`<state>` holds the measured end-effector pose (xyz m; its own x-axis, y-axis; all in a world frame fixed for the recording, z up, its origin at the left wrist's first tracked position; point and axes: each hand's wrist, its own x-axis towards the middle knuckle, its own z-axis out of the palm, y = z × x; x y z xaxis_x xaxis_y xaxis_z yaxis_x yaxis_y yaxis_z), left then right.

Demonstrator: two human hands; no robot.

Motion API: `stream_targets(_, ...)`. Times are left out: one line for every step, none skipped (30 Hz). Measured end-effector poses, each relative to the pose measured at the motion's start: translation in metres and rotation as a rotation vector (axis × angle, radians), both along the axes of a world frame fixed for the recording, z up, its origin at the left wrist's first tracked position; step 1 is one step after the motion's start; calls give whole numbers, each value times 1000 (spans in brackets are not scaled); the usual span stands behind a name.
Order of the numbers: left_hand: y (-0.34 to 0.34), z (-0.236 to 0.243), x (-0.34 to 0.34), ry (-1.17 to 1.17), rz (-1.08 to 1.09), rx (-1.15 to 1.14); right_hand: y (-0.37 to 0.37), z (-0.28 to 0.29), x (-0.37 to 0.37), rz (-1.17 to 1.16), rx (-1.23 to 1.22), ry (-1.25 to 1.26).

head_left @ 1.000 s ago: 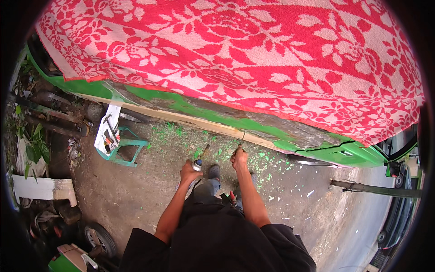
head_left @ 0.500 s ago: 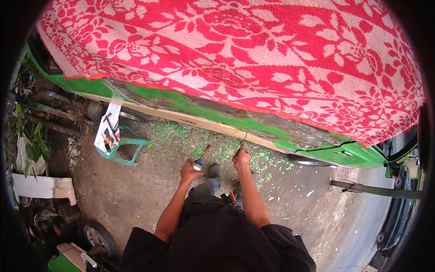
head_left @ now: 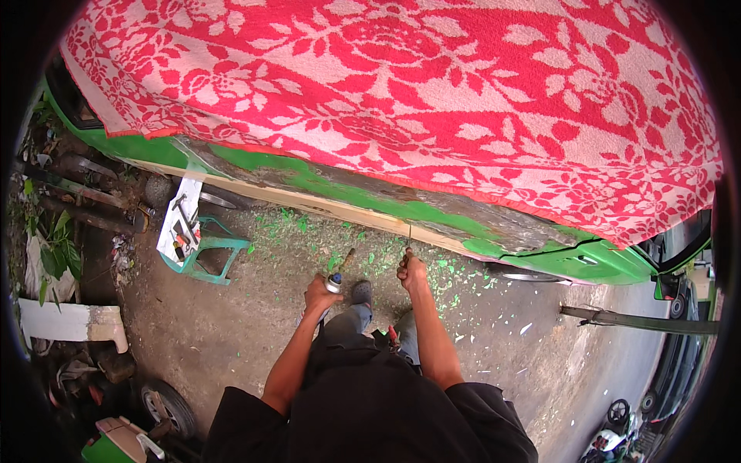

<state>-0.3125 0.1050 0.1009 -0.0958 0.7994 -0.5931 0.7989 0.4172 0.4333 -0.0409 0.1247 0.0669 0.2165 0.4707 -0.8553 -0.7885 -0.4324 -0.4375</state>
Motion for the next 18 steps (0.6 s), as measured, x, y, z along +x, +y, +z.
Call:
stream_targets(0,-1,-1,-6,-2,0,1,3,-5,4,-6,-15)
stream_targets(-1,-1,0,-11,-10,0,2,5,-10,10,-11,-30)
stream_targets(-2,-2,0,-15,-16,1,2,9,-13,-45,-20,-37)
stream_targets(0,-1,0,-18,-26,7,2,9,-15,-102,-24,-45)
stream_targets(1,0,1,-13,-29,13,3,10,-17,-158,-28,-51)
stream_targets(1,1,1,-7,-30,19,5,10,-19,-138,-35,-58)
stream_targets(2,3,3,-7,-33,23,6,9,-19,-120,-44,-70)
stream_targets(3,5,3,-2,-28,15,6,7,-18,-102,-53,-82)
stream_targets(4,7,3,2,-23,6,6,6,-16,-89,-39,-80)
stream_targets(3,8,1,10,-15,-3,5,4,-15,-73,-27,-75)
stream_targets(1,7,-1,11,-12,6,3,2,-14,-57,-14,-70)
stream_targets(0,6,-3,12,-10,15,1,0,-13,-81,-12,-71)
stream_targets(0,6,-4,13,-8,24,-1,0,-13,-105,-10,-72)
stream_targets(0,6,-4,13,-4,12,-2,0,-13,-129,-8,-73)
stream_targets(0,6,-4,13,0,-1,-1,-1,-14,-115,-16,-73)
stream_targets(0,5,-5,14,2,-12,1,0,-15,-103,-24,-73)
stream_targets(0,3,-5,20,-5,-9,2,0,-15,-91,-31,-73)
stream_targets(0,1,-6,26,-13,-5,4,0,-14,-75,-25,-54)
